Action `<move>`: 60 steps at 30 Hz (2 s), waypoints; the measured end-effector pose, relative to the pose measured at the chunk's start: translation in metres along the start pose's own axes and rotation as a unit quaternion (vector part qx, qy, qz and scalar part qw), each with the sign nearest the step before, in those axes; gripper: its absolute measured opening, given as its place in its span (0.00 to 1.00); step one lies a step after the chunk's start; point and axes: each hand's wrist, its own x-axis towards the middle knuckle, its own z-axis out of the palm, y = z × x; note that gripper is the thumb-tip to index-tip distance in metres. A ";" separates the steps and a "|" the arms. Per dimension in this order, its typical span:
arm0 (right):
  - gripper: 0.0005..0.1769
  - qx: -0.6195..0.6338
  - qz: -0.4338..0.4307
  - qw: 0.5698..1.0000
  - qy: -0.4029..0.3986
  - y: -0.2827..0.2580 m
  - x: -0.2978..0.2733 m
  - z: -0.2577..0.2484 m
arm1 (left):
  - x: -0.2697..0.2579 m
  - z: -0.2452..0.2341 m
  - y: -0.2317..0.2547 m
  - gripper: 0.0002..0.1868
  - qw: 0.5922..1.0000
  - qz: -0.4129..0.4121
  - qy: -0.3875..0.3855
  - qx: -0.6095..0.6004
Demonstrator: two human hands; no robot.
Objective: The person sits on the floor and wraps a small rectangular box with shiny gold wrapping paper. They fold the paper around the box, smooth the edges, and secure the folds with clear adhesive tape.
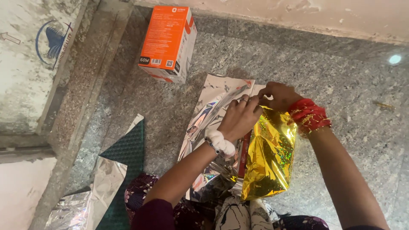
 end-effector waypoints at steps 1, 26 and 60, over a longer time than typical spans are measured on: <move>0.17 -0.013 0.002 1.000 0.004 0.000 0.000 0.001 | 0.001 0.000 0.002 0.07 1.000 -0.003 0.011 0.001; 0.23 0.191 0.060 0.913 0.355 -0.045 -0.097 0.002 | -0.048 -0.006 0.021 0.14 0.722 -0.408 0.157 -0.537; 0.16 0.167 0.184 0.841 0.481 -0.117 -0.214 0.085 | -0.044 0.011 0.104 0.11 0.742 -0.277 0.228 -0.566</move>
